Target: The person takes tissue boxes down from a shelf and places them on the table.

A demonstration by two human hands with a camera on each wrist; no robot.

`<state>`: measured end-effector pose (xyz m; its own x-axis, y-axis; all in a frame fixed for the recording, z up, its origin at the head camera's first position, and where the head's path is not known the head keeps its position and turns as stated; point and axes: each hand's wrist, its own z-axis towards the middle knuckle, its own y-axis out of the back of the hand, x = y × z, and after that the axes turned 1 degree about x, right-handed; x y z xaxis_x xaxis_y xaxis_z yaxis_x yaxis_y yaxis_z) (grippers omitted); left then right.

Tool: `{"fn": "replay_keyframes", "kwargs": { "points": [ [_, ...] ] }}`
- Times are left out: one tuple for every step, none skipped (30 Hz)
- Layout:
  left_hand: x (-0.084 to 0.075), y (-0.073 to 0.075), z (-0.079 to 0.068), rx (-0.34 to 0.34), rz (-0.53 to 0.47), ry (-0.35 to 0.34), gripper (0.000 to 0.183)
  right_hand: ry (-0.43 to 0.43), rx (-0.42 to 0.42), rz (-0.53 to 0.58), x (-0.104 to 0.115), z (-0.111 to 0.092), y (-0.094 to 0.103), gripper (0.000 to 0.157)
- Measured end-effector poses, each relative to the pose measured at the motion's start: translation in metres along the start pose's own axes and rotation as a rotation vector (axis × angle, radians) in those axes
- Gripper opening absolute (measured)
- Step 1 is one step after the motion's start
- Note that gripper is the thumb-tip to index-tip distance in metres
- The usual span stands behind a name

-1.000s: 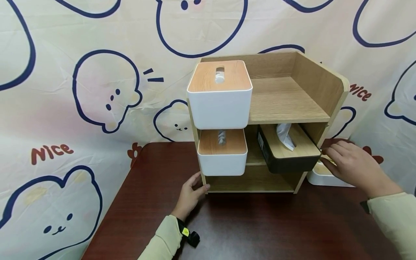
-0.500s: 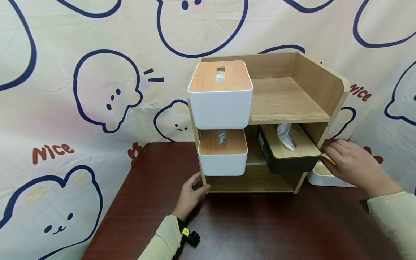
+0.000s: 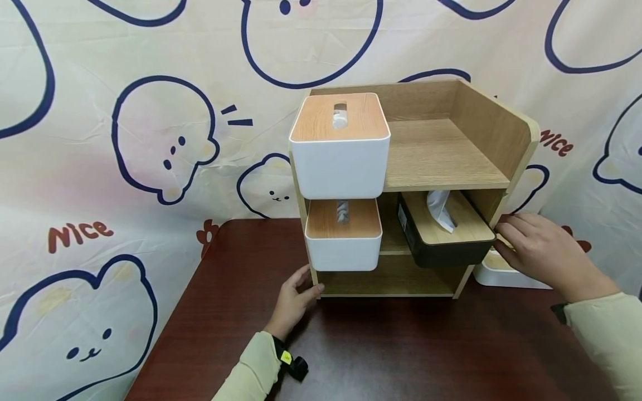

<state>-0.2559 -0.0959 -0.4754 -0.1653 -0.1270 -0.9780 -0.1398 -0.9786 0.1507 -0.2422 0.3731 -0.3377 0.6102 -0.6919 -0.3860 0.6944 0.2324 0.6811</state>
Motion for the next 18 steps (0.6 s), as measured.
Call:
{"fn": "replay_keyframes", "kwargs": {
  "points": [
    [-0.0002,0.0001,0.0002,-0.001,0.005,-0.002,0.059,0.001,0.0,-0.004,-0.0001,0.0008,0.0005,0.056],
    [-0.0003,0.0003,0.0004,-0.001,0.007,-0.001,0.059,-0.001,0.004,-0.007,-0.0002,0.0012,0.0011,0.056],
    [-0.0007,0.0004,0.0003,-0.002,0.009,0.0,0.059,-0.002,0.01,-0.011,-0.0003,0.0017,0.0018,0.056],
    [-0.0005,0.0004,0.0003,-0.002,0.006,0.003,0.06,0.0,0.014,-0.013,-0.0003,0.0022,0.0023,0.055],
    [-0.0004,0.0003,0.0002,-0.001,0.003,0.006,0.06,-0.003,0.024,-0.018,-0.0003,0.0026,0.003,0.056],
    [-0.0004,0.0001,0.0002,-0.001,0.002,0.005,0.06,-0.005,0.024,-0.018,-0.0004,0.003,0.0033,0.056],
    [-0.0005,0.0,0.0001,-0.001,0.006,0.001,0.06,-0.005,0.019,-0.019,-0.0004,0.0034,0.0034,0.056],
    [-0.0007,-0.0002,0.0,-0.003,0.01,-0.001,0.06,-0.008,0.016,-0.019,-0.0004,0.0037,0.0035,0.056],
    [-0.0014,-0.0004,-0.0003,-0.005,0.014,-0.004,0.059,-0.012,0.015,-0.021,-0.0002,0.0039,0.0038,0.055],
    [-0.0019,-0.0006,-0.0005,-0.007,0.018,-0.007,0.059,-0.015,0.013,-0.023,-0.0001,0.004,0.004,0.055],
    [-0.0026,-0.0008,-0.0008,-0.009,0.024,-0.008,0.059,-0.016,0.002,-0.025,0.0001,0.0041,0.004,0.055],
    [-0.0035,-0.001,-0.0012,-0.012,0.031,-0.011,0.059,-0.017,-0.008,-0.025,0.0005,0.0043,0.004,0.055],
    [-0.0044,-0.001,-0.0016,-0.014,0.036,-0.009,0.059,-0.018,-0.015,-0.025,0.001,0.0043,0.0042,0.054],
    [-0.0052,-0.0011,-0.0018,-0.015,0.037,-0.006,0.059,-0.017,-0.025,-0.023,0.0016,0.0044,0.0042,0.053],
    [-0.0057,-0.001,-0.0021,-0.014,0.039,-0.005,0.059,-0.015,-0.035,-0.02,0.0022,0.0045,0.0042,0.053],
    [-0.0058,-0.0009,-0.0022,-0.012,0.04,-0.003,0.059,-0.011,-0.049,-0.013,0.0027,0.0047,0.0041,0.052],
    [-0.0055,-0.0008,-0.0021,-0.011,0.043,-0.002,0.059,-0.007,-0.063,-0.008,0.0034,0.0049,0.0042,0.051],
    [-0.005,-0.0007,-0.0018,-0.01,0.044,-0.001,0.059,-0.004,-0.071,-0.002,0.0041,0.0049,0.0043,0.051]
  ]
}}
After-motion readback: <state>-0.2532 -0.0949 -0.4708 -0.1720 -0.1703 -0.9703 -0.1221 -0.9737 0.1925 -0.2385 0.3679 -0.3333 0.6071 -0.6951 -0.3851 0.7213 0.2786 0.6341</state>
